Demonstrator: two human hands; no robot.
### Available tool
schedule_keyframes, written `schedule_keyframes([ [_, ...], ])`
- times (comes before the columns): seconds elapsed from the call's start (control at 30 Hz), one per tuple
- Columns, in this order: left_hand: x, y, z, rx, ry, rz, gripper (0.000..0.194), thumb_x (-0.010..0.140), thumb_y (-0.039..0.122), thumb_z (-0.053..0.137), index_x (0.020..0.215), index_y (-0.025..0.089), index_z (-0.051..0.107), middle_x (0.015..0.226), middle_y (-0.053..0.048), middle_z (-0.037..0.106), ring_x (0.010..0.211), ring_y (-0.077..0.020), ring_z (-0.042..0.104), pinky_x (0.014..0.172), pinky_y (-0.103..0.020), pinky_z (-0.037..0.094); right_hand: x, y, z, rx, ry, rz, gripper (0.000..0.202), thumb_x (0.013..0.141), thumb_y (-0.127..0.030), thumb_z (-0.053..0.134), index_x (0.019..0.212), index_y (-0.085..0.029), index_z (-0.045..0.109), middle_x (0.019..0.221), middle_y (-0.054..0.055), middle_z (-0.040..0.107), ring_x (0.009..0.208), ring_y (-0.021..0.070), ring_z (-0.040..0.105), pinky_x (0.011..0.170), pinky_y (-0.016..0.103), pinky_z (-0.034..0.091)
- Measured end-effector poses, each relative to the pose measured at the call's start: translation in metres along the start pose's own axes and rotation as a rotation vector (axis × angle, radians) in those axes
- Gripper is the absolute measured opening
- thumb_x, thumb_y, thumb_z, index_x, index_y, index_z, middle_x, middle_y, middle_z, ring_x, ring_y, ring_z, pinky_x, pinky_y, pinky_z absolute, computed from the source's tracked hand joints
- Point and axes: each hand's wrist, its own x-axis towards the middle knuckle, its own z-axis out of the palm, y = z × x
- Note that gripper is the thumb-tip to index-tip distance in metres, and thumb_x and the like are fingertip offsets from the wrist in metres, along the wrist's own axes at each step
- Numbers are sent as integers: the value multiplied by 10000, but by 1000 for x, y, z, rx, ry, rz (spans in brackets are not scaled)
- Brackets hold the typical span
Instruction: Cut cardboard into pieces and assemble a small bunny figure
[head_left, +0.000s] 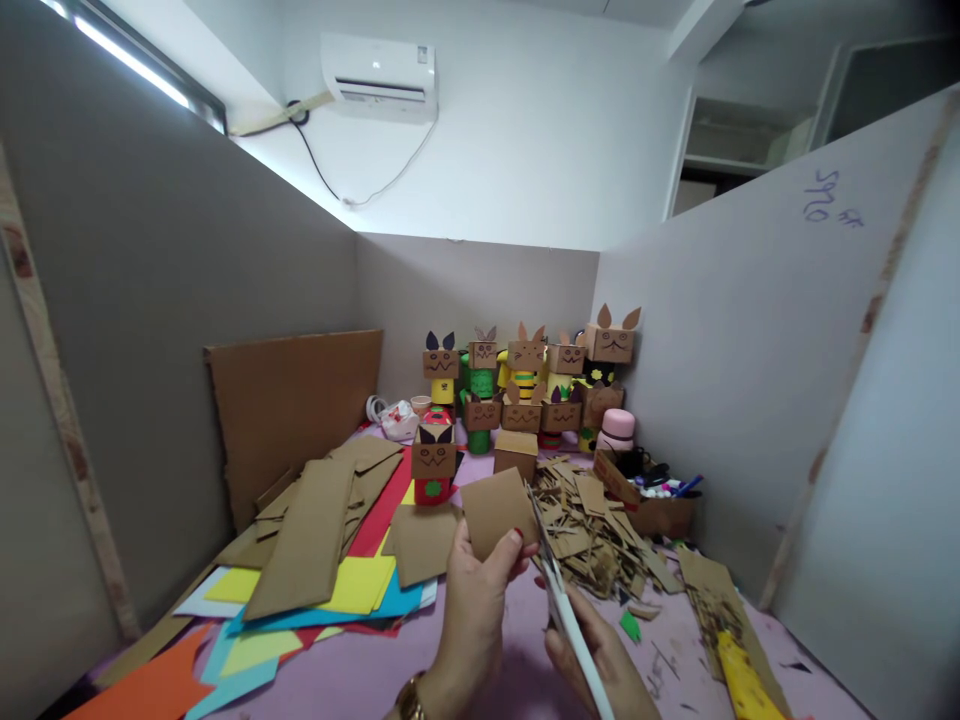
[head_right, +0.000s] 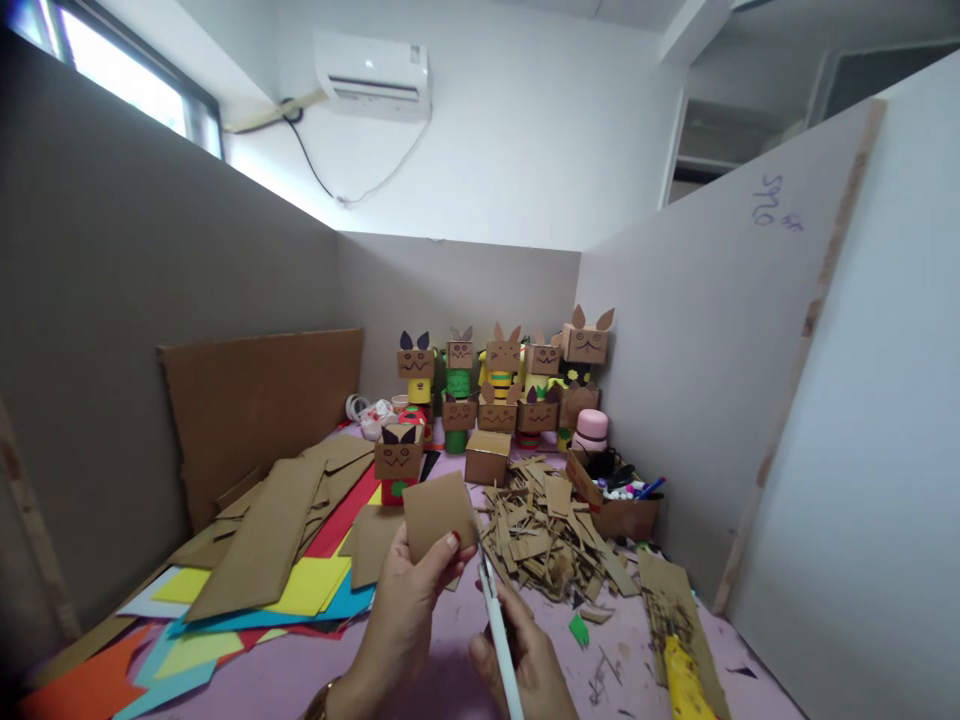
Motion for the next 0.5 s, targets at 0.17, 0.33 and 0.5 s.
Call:
schedule_keyframes([
  [0.17, 0, -2, -1, -2, 5, 1, 551, 679, 230, 683, 1169, 188, 436, 861, -30, 667, 631, -117, 645, 566, -198, 495, 1, -2, -4, -27, -37, 11, 529, 694, -565, 612, 1084, -208, 587, 960, 93, 634, 737, 213, 574, 735, 313, 471],
  [0.33, 1, -2, -1, -16, 18, 6, 569, 653, 239, 705, 1158, 173, 451, 844, -41, 671, 613, -120, 638, 558, -205, 492, 3, -9, -11, -119, -159, 31, 460, 754, -509, 574, 1091, -196, 568, 756, 54, 592, 638, 197, 517, 646, 308, 459],
  [0.5, 1, -2, -1, -16, 20, -1, 572, 644, 232, 708, 1154, 183, 454, 859, -44, 670, 620, -129, 645, 558, -209, 490, 4, -16, -13, -161, -165, 31, 431, 753, -492, 580, 1055, -185, 590, 746, 53, 577, 636, 196, 490, 634, 301, 443],
])
